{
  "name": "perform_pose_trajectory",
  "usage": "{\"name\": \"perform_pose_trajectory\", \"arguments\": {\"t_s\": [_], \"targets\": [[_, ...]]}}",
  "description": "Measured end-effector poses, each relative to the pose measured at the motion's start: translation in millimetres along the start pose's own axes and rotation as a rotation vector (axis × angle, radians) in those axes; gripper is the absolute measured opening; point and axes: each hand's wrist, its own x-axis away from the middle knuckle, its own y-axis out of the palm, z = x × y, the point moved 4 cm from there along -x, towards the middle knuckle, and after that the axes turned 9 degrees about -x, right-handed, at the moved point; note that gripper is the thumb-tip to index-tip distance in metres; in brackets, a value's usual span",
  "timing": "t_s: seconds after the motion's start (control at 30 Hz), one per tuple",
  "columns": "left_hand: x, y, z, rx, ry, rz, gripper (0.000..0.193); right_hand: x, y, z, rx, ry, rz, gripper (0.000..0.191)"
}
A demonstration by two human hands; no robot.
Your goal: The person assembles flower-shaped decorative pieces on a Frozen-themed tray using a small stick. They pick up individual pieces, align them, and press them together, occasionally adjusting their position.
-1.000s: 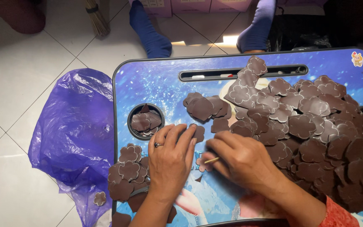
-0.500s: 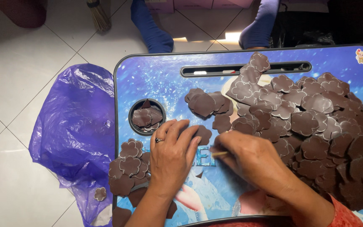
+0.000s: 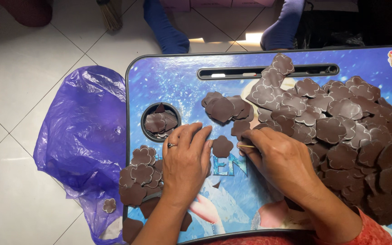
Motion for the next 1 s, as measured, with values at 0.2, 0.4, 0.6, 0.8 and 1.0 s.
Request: {"name": "perform_pose_trajectory", "arguments": {"t_s": [0.2,0.4,0.6,0.8,1.0], "targets": [[-1,0,-3,0.031,-0.010,-0.003,0.028,1,1,-3,0.040,-0.017,0.016,0.022],[-1,-1,-13,0.272,-0.178,-0.050,0.023,2,1,-3,0.040,-0.020,0.019,0.021],[-2,-2,-11,0.230,-0.140,-0.040,0.023,2,1,-4,0.030,-0.008,0.008,0.022],[0,-1,-6,0.088,-0.057,-0.020,0.027,1,1,-3,0.029,-0.020,0.010,0.023],[0,0,-3,0.044,-0.044,0.000,0.027,4,3,-1,0.010,-0.014,0.015,0.022]]}}
